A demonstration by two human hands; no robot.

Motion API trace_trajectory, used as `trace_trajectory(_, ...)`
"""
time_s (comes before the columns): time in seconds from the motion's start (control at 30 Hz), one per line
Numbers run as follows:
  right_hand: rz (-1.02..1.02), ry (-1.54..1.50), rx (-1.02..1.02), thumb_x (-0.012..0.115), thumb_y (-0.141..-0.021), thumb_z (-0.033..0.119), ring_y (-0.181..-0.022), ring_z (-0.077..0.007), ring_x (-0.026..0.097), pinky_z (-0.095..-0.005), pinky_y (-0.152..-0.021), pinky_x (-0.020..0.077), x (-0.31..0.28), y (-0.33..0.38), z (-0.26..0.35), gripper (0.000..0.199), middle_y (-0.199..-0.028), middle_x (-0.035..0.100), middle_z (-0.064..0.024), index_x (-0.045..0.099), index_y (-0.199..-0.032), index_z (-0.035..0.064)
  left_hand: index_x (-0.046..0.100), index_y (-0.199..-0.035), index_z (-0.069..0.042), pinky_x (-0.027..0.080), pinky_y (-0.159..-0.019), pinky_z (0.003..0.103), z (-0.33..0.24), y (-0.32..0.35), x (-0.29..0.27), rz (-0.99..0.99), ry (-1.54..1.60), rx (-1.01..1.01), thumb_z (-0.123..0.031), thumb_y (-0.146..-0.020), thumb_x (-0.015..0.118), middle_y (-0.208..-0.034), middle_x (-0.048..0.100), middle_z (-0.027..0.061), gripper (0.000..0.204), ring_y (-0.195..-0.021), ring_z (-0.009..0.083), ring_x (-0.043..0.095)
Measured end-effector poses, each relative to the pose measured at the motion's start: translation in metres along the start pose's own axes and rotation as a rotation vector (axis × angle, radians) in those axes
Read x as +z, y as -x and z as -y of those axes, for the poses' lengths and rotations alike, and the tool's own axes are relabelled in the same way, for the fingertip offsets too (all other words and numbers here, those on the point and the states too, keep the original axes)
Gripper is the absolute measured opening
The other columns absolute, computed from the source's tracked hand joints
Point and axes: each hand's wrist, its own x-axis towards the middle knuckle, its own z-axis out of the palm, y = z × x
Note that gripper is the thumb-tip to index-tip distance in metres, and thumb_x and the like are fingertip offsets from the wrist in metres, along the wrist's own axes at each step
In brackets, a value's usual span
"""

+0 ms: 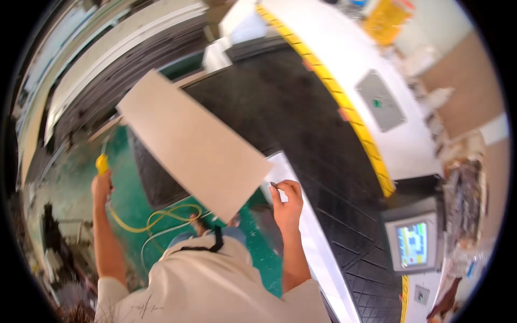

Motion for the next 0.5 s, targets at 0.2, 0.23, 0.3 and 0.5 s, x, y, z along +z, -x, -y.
trace_trajectory(0.2, -0.539, 0.375, -0.383, 0.071, -0.094, 0.004, -0.083, -0.0277, 0.068, -0.0379, -0.076, 0.0535, -0.127, -0.097, 0.094, 0.006, -0.09, 0.071, -0.0118, 0.068, -0.097, -0.0014, 0.072, -0.082, 0.001, 0.053, -0.059, 0.039, -0.035, 0.101, 0.041, 0.303, -0.209, 0.299, -0.045, -0.087, 0.077, -0.067, 0.069, 0.0112, 0.046, -0.063, 0.0231, 0.07)
trace_trajectory(0.23, -0.646, 0.463, -0.386, 0.069, -0.096, 0.005, -0.086, -0.0281, 0.07, -0.0385, -0.077, 0.0543, -0.142, -0.112, 0.109, 0.008, -0.093, 0.073, -0.0126, 0.069, -0.099, -0.0023, 0.072, -0.089, 0.001, 0.054, -0.062, 0.037, -0.042, 0.12, 0.052, 0.442, -0.069, 0.3, -0.04, -0.087, 0.08, -0.07, 0.071, 0.0103, 0.042, -0.067, 0.0207, 0.071)
trace_trajectory(0.3, -0.789, 0.479, -0.474, 0.067, -0.097, 0.006, -0.088, -0.0304, 0.072, -0.0406, -0.08, 0.055, -0.167, -0.149, 0.127, 0.009, -0.099, 0.075, -0.0141, 0.071, -0.102, -0.0008, 0.07, -0.104, 0.002, 0.056, -0.069, 0.034, -0.065, 0.159, 0.07, 0.665, 0.169, 0.282, -0.03, -0.087, 0.082, -0.079, 0.073, 0.0087, 0.038, -0.074, 0.0167, 0.071)
trace_trajectory(0.5, -0.507, 1.014, -0.659, 0.07, -0.092, 0.012, -0.112, -0.0327, 0.064, -0.043, -0.094, 0.0503, -0.203, -0.278, 0.136, 0.024, -0.113, 0.072, -0.0124, 0.074, -0.115, 0.0093, 0.051, -0.137, 0.0, 0.061, -0.078, 0.033, -0.131, 0.246, 0.099, 1.185, 0.704, 0.058, -0.025, -0.099, 0.068, -0.097, 0.073, 0.0126, 0.048, -0.089, 0.0221, 0.074)
